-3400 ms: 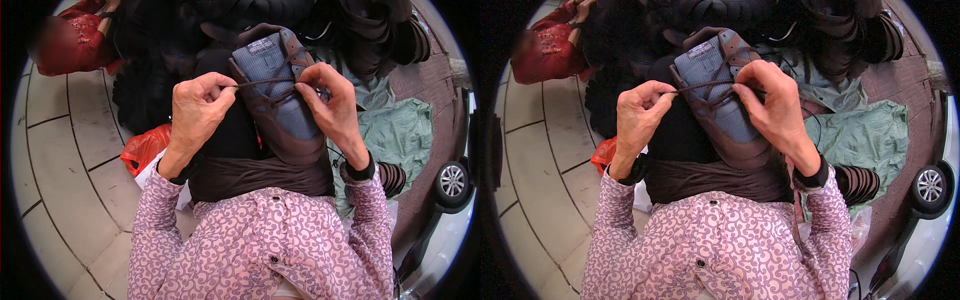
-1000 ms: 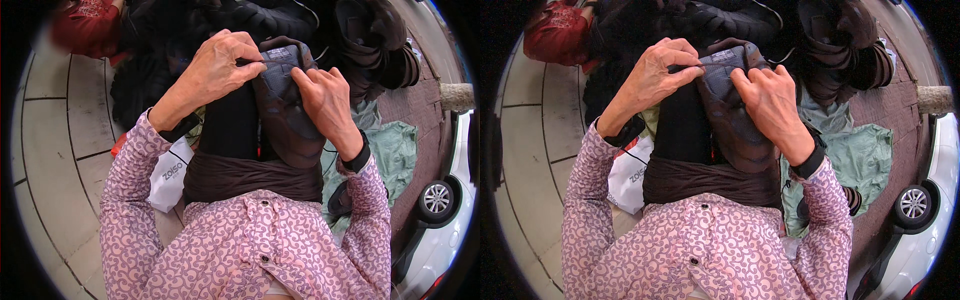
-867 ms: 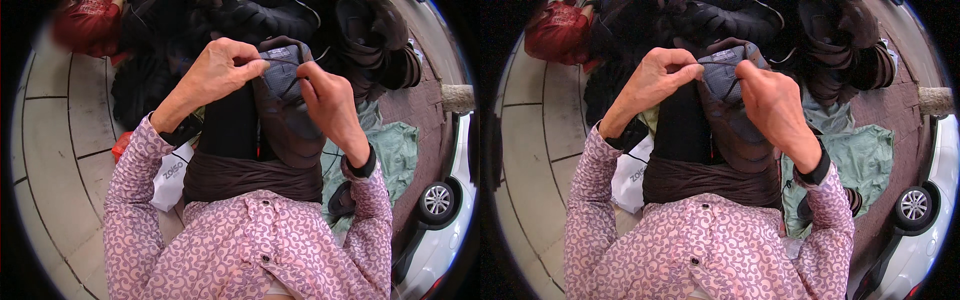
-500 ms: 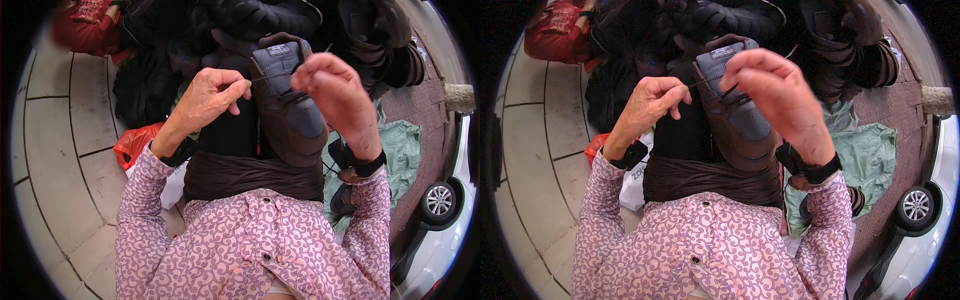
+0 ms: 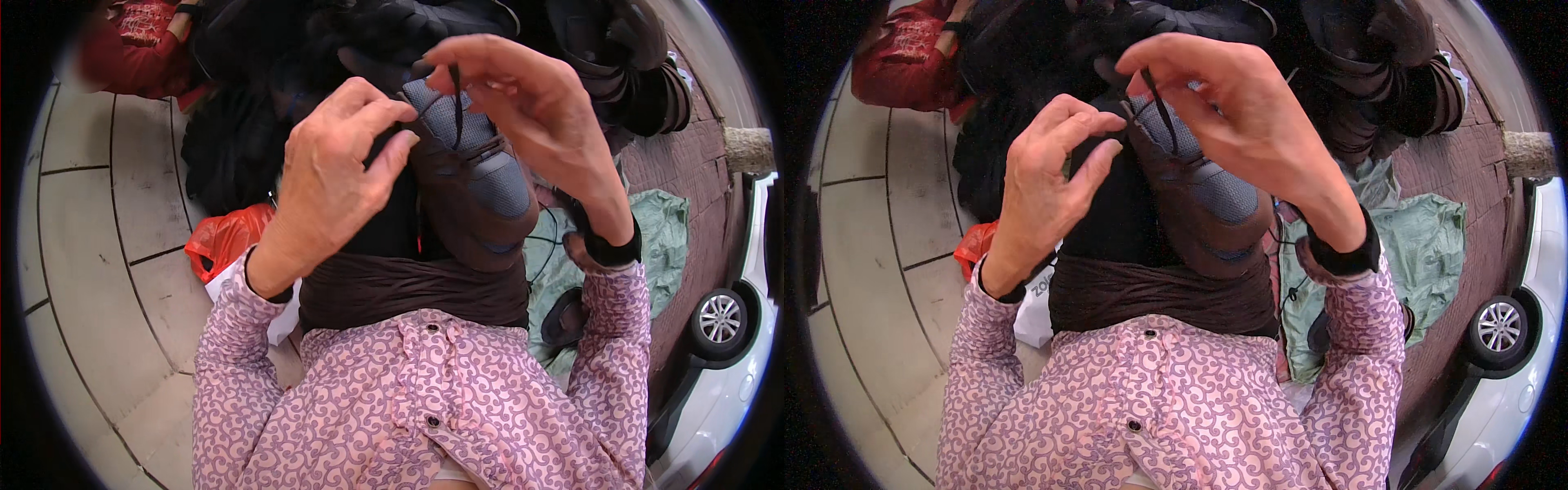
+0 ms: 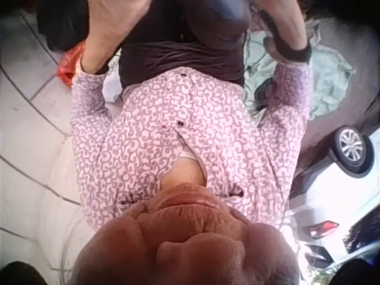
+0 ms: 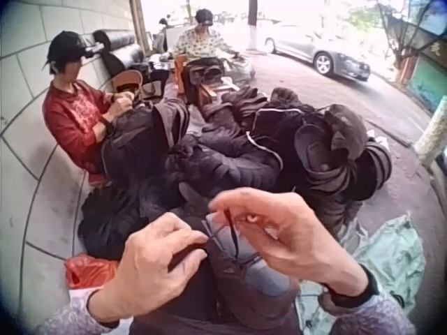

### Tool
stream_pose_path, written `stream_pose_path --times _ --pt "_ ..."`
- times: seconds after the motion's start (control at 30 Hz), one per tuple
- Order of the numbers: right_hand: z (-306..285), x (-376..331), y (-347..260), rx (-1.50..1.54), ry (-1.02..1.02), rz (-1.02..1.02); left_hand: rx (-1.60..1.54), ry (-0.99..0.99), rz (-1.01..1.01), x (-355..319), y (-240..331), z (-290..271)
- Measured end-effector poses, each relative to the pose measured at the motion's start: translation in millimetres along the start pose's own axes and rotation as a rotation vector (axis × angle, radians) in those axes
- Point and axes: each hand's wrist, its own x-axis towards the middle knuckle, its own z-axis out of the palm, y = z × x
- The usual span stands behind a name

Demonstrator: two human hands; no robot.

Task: Lacing a series of shoes as part of a manufacturing or assembly process.

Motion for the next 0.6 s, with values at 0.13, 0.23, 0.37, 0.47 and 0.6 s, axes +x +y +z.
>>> stream_pose_path --times 0.13,0.23,0.37,0.47,0.6 --pt "-9 6 12 -0.563 0.201 -0.201 0.004 0.037 -0.061 -2 13 13" --pt "-25 -8 25 -0.435 0.146 0.117 0.036 0.073 -0.184 -6 1 18" --pt "-22 -25 48 -0.268 0.002 0.338 -0.119 -0.020 -0.350 -7 -19 30" --pt "-13 -32 60 -0.275 0.058 0.149 -0.179 -0.025 -0.382 -5 -25 31" --pt "-29 -47 69 -0.048 0.180 0.224 -0.109 0.007 -0.251 -7 -20 6"
